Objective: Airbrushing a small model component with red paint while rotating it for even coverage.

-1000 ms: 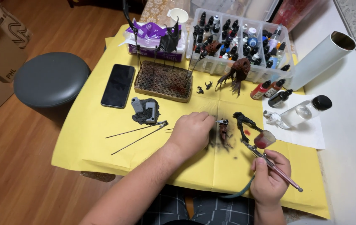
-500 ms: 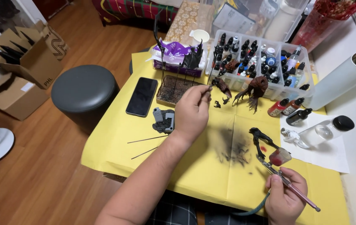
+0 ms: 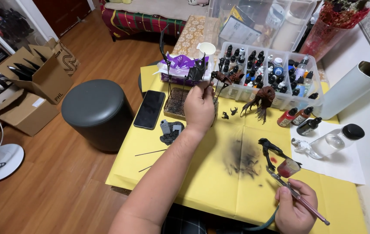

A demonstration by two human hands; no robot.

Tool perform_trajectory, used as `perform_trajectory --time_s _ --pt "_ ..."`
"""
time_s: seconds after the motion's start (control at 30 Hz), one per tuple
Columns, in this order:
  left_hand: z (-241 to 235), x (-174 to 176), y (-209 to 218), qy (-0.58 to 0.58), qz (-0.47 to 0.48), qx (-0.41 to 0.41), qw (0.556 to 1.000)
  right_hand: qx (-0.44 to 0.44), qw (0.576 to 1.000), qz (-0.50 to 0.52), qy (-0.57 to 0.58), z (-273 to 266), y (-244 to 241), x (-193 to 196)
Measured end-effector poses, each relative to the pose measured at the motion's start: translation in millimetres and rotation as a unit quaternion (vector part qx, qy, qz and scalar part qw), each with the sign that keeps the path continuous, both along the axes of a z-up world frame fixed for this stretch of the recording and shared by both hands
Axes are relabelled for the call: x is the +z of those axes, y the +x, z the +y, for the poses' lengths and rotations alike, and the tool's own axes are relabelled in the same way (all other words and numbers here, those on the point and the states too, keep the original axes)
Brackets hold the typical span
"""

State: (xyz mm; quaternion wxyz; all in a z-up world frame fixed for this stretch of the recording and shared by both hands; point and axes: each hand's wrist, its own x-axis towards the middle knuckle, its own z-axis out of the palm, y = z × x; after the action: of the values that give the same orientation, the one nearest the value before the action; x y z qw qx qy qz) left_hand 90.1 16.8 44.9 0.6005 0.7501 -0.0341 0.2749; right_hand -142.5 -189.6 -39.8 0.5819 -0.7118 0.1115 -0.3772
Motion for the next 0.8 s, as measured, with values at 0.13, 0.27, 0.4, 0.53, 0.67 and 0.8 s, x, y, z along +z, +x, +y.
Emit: perform_trajectory --time_s 0.13,0.27,0.4,0.53,0.67,0.8 --pt "0.7 -1.8 5.4 0.006 0.021 0.017 1.0 -0.003 1.0 -0.015 -0.012 -3.2 -0.9 -9.9" --pt "3.5 4.7 2.7 -0.028 0.075 -0.005 0.997 -0.006 0.997 0.017 -0.073 -10.1 -5.0 -18.0" --pt "4.4 -4.0 9.6 -0.004 0.046 0.003 0.999 0.011 0.991 0.046 -0.124 -12.7 -10.1 -16.1" --pt "7.1 0.8 6.5 0.011 0.053 -0.004 0.999 0.104 0.955 -0.117 -0.251 -18.8 -0.2 -6.6" --pt "5.7 -7.2 12.9 -0.024 0.037 0.0 0.999 0.154 0.922 -0.153 -0.321 -19.2 0.5 6.0" --pt "5.6 -5.7 16.5 -0.053 0.053 -0.03 0.997 0.192 0.909 -0.156 -0.337 -21.3 0.3 7.9"
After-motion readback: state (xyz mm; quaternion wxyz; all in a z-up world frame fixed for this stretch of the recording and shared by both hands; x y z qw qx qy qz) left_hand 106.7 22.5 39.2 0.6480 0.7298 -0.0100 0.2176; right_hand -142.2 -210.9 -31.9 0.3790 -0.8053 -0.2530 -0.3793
